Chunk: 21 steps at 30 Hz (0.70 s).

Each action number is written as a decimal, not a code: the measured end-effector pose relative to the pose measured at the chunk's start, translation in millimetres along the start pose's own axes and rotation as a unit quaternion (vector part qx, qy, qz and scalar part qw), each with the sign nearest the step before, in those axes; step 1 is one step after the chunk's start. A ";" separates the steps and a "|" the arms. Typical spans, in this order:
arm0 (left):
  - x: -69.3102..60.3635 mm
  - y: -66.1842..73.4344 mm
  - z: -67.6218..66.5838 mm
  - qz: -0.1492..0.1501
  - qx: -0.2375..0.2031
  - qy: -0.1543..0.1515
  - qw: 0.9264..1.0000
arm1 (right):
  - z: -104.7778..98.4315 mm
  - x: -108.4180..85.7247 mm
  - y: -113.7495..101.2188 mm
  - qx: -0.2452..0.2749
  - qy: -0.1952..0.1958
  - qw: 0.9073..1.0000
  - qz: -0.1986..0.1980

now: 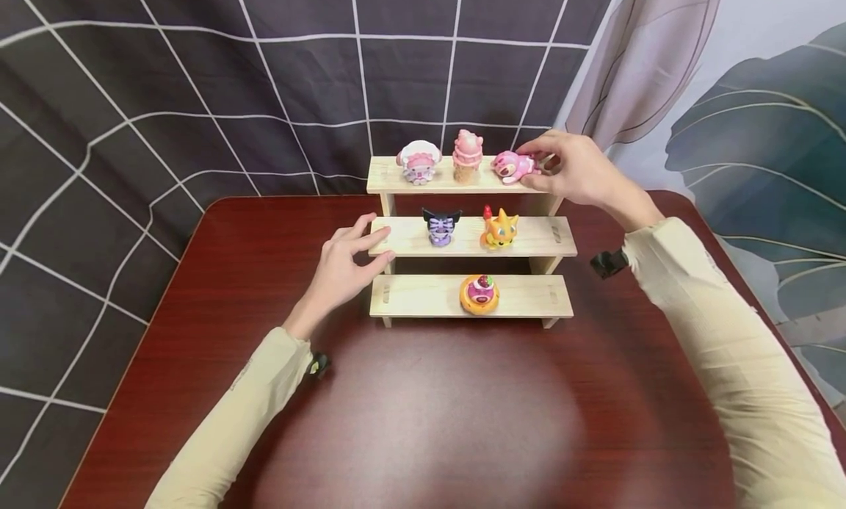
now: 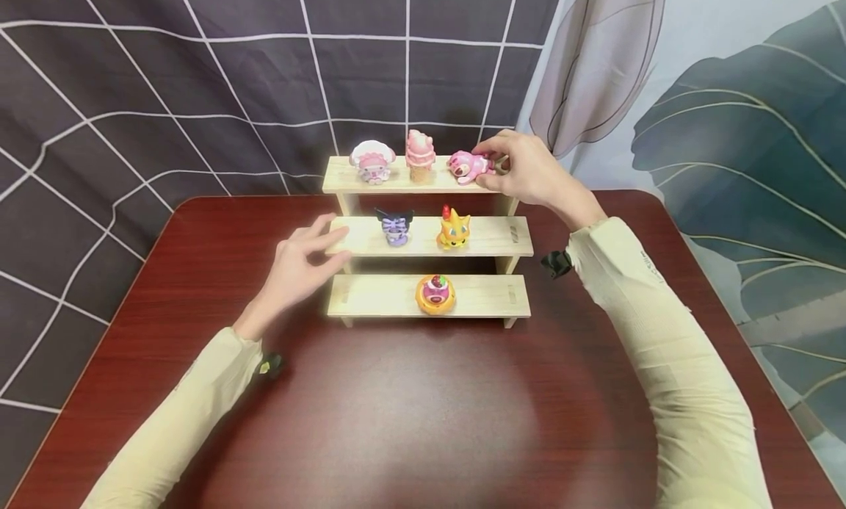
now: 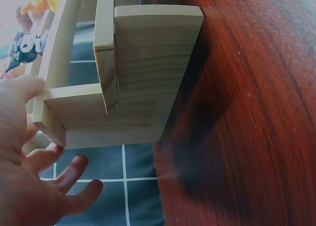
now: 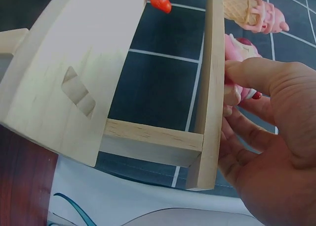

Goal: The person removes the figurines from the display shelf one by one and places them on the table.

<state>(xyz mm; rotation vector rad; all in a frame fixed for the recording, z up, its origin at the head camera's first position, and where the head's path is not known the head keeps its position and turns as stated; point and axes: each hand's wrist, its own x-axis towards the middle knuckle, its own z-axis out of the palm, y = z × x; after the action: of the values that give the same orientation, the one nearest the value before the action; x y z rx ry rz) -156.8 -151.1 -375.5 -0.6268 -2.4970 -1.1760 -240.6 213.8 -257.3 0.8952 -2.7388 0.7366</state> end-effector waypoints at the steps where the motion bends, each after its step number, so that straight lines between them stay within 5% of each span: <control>1: 0.2 0.1 -0.1 0.000 0.000 -0.001 1.000 | -0.2 0.2 0.4 0.000 -0.002 1.000 0.002; 21: 0.6 0.7 -0.6 -0.009 -0.005 -0.005 1.000 | -0.1 -4.7 6.4 0.027 0.001 1.000 0.013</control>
<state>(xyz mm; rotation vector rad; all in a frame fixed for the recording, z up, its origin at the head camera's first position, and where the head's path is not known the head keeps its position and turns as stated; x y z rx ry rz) -156.9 -151.1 -374.4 -0.6163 -2.5112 -1.1950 -240.6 220.7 -261.2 0.8713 -2.7457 0.8180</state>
